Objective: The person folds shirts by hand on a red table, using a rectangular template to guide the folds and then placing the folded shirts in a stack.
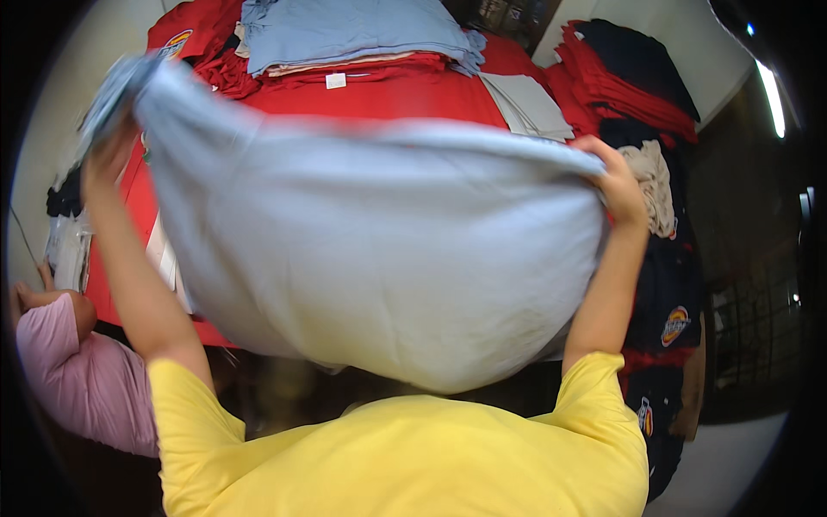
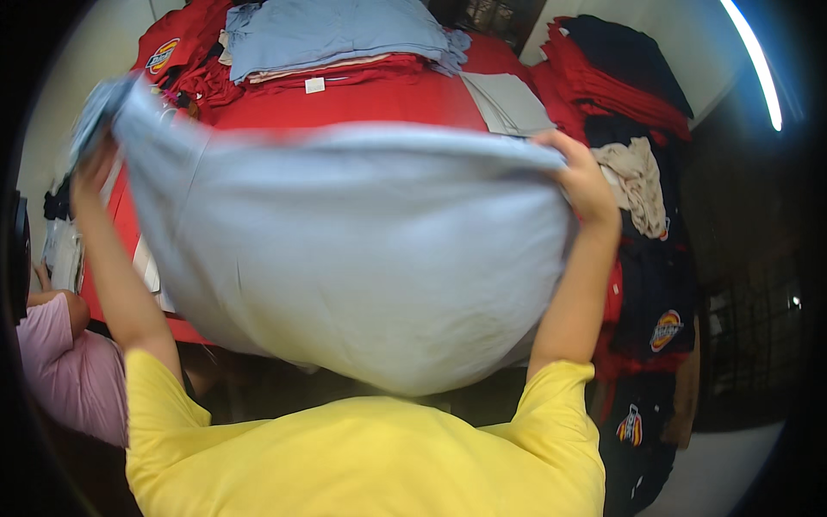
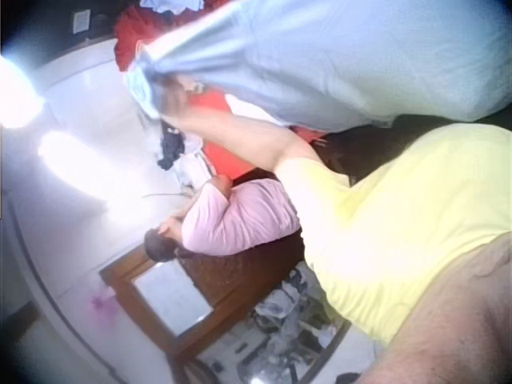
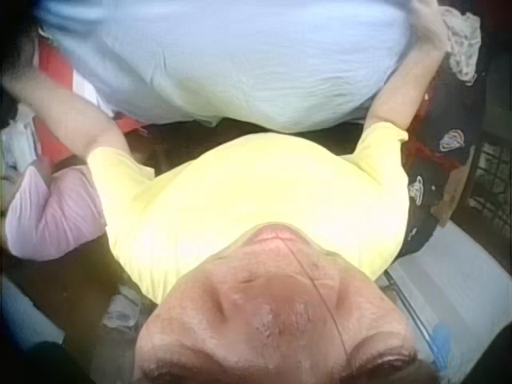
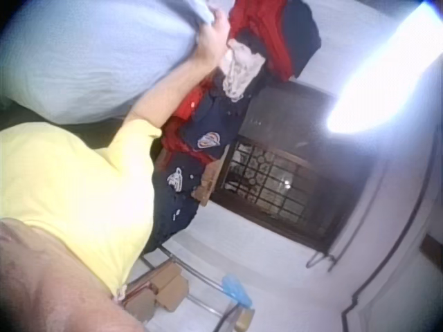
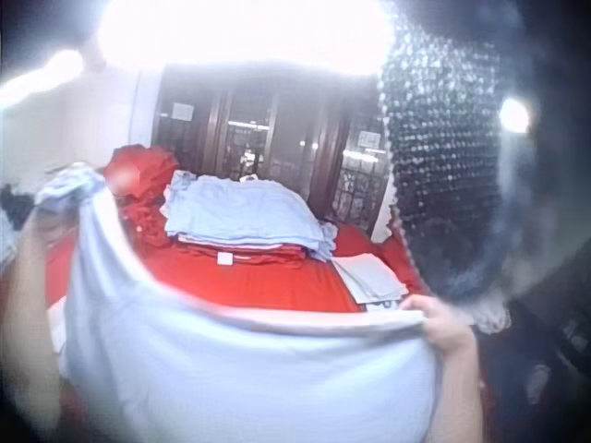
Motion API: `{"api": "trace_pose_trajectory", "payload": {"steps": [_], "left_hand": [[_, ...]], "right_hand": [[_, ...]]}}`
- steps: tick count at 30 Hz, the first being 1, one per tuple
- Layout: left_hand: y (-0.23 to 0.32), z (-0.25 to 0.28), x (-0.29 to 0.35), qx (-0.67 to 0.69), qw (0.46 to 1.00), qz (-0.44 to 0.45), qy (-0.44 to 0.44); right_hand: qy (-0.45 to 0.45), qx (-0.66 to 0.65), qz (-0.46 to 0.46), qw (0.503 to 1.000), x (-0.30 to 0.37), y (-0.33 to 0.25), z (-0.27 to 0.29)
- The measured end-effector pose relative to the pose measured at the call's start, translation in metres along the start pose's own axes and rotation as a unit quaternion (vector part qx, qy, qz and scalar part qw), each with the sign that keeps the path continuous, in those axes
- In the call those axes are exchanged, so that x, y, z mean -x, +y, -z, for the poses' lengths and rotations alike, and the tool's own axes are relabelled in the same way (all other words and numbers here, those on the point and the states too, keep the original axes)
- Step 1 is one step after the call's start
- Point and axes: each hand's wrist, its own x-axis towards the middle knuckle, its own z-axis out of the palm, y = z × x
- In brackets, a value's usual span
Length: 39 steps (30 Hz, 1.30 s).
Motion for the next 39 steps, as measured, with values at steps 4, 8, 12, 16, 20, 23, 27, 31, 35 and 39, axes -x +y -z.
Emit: {"api": "trace_pose_trajectory", "payload": {"steps": [4,8,12,16,20,23,27,31,35,39], "left_hand": [[-0.083,-0.164,-0.084,-0.200,0.977,0.015,0.073],[-0.202,-0.185,-0.006,-0.545,0.837,-0.042,0.020],[-0.217,-0.234,0.098,-0.641,0.727,0.243,0.024],[-0.262,-0.200,0.133,-0.658,0.728,0.176,0.077],[-0.268,-0.162,0.133,-0.613,0.786,0.055,0.061],[-0.212,-0.157,0.193,-0.556,0.815,0.045,0.159],[-0.154,-0.156,0.326,-0.614,0.723,0.263,0.174],[-0.156,-0.153,0.355,-0.474,0.841,0.257,0.035],[-0.122,-0.143,0.325,-0.301,0.910,0.129,0.253],[-0.111,-0.133,0.335,-0.208,0.923,0.257,0.199]], "right_hand": [[0.260,0.283,-0.137,0.913,-0.109,0.114,-0.053],[0.096,0.331,-0.163,0.924,-0.078,0.129,-0.172],[0.020,0.376,-0.105,0.921,-0.019,0.165,-0.229],[-0.033,0.422,-0.070,0.903,-0.017,0.174,-0.218],[0.043,0.452,-0.009,0.891,0.007,0.203,-0.167],[0.032,0.356,-0.190,0.914,0.058,0.161,-0.138],[-0.068,0.350,-0.379,0.854,0.142,0.082,-0.148],[0.028,0.249,-0.275,0.928,0.177,0.129,-0.170],[0.267,-0.364,-0.248,0.857,0.148,0.075,-0.121],[0.197,-0.287,-0.339,0.874,0.188,0.077,-0.097]]}}
